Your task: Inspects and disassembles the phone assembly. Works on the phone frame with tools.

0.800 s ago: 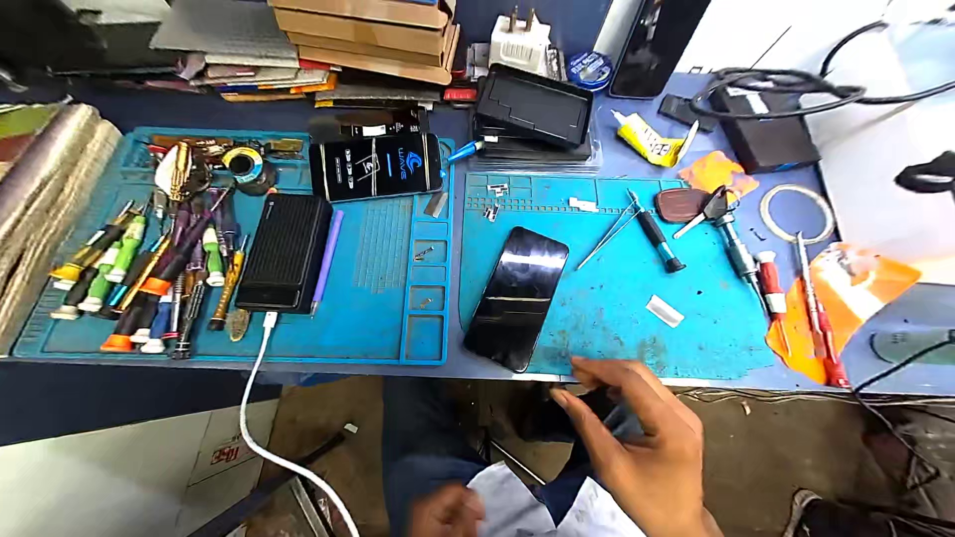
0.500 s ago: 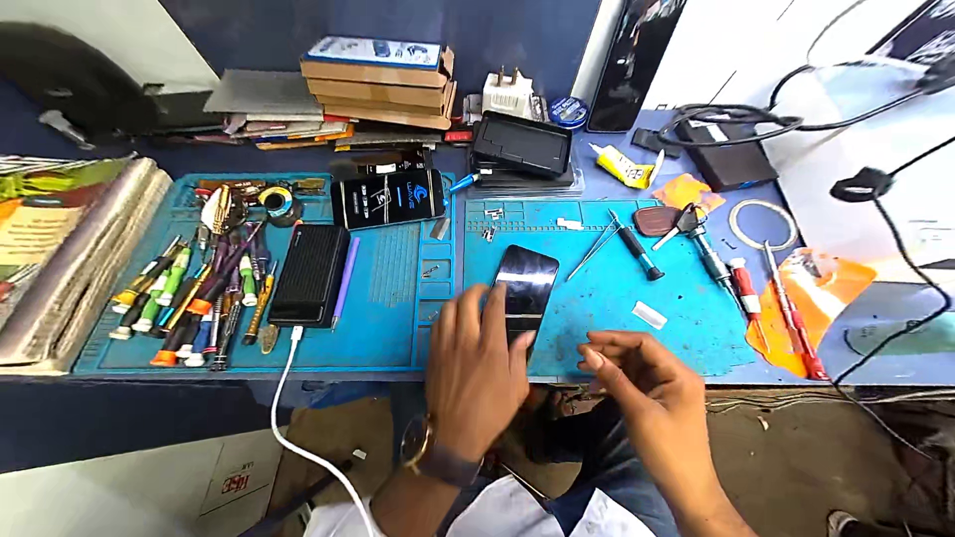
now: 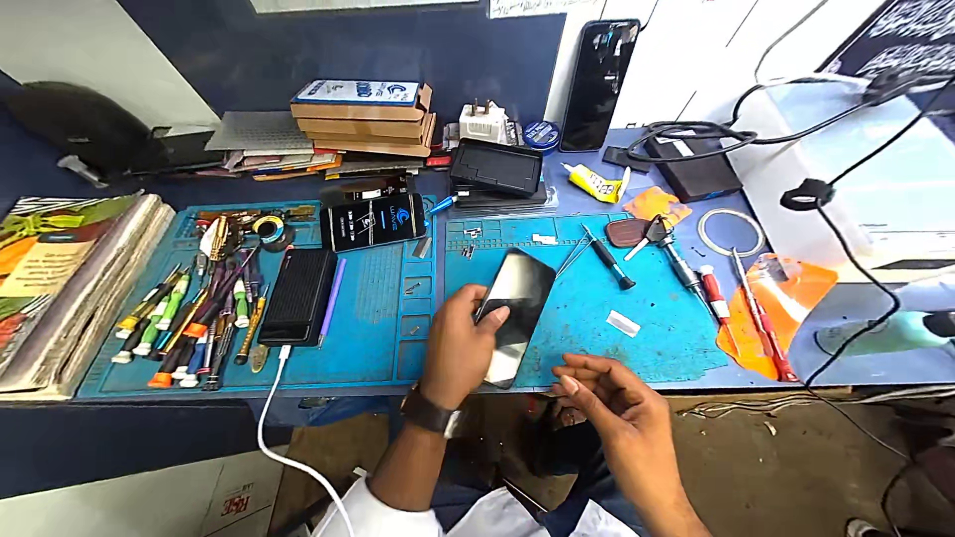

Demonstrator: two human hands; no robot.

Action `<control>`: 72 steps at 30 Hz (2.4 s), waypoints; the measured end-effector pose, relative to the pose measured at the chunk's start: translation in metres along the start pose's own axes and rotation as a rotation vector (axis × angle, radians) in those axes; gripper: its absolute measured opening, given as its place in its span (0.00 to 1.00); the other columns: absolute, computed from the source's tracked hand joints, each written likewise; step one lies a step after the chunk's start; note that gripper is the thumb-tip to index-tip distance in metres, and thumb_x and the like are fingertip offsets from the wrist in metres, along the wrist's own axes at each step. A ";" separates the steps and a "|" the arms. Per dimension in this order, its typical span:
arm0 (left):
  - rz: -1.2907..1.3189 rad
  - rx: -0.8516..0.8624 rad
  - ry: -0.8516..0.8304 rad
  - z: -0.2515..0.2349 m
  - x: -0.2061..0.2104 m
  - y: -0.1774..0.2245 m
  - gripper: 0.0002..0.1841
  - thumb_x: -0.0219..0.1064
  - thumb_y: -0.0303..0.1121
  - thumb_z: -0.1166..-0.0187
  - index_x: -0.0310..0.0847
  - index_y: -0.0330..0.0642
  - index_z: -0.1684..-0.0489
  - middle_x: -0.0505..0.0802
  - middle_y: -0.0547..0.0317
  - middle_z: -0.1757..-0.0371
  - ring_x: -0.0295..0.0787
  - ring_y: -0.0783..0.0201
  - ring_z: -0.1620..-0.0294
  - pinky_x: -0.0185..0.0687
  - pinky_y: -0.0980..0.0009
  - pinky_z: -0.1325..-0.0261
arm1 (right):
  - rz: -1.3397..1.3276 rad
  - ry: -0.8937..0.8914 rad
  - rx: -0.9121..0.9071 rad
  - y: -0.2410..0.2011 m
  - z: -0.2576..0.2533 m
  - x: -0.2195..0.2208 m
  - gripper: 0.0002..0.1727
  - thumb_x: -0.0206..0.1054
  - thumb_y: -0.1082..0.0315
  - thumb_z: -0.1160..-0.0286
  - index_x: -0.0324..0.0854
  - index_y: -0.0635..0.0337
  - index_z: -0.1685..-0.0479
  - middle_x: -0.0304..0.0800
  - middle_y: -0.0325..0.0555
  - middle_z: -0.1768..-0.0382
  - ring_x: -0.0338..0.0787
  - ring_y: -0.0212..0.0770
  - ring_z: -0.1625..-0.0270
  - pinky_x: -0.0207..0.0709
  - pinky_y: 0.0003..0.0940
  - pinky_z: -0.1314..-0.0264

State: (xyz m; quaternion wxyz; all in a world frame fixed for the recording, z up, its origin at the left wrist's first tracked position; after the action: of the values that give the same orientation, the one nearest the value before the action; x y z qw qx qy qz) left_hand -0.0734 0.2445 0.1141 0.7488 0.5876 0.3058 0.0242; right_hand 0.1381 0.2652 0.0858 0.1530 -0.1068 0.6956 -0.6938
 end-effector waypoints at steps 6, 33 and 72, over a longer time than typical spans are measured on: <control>1.068 -0.185 -0.004 0.037 0.020 -0.016 0.13 0.52 0.31 0.09 0.78 0.43 0.35 0.92 0.50 0.46 0.91 0.59 0.45 0.87 0.56 0.39 | -0.025 -0.189 -0.178 -0.023 -0.002 0.007 0.13 0.71 0.64 0.20 0.93 0.59 0.44 0.96 0.45 0.54 0.96 0.40 0.61 0.94 0.34 0.59; 1.024 -0.191 0.116 0.027 0.040 -0.012 0.11 0.60 0.34 0.11 0.79 0.43 0.38 0.92 0.53 0.49 0.91 0.62 0.48 0.88 0.62 0.41 | -0.061 -0.222 -0.132 -0.015 -0.014 0.001 0.14 0.77 0.73 0.32 0.95 0.60 0.47 0.98 0.49 0.53 0.97 0.37 0.60 0.93 0.30 0.55; 0.388 0.342 -0.074 0.042 0.032 -0.013 0.42 0.84 0.57 0.41 0.72 0.41 0.31 0.93 0.62 0.48 0.92 0.69 0.44 0.92 0.67 0.40 | -0.104 -0.194 -0.290 -0.073 -0.057 -0.019 0.11 0.76 0.69 0.27 0.96 0.58 0.48 0.98 0.48 0.63 0.97 0.39 0.65 0.95 0.35 0.58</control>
State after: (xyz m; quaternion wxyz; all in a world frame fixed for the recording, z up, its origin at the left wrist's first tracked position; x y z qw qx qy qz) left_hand -0.0312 0.2171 0.0942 0.6306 0.7537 0.1594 0.0942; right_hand 0.1302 0.3241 0.1597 0.1663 -0.2303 0.7638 -0.5796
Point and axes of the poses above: each hand's wrist, its own z-axis away from the middle knuckle, its own x-axis out of the palm, y = z × x, the point moved 3 cm from there along -z, towards the middle knuckle
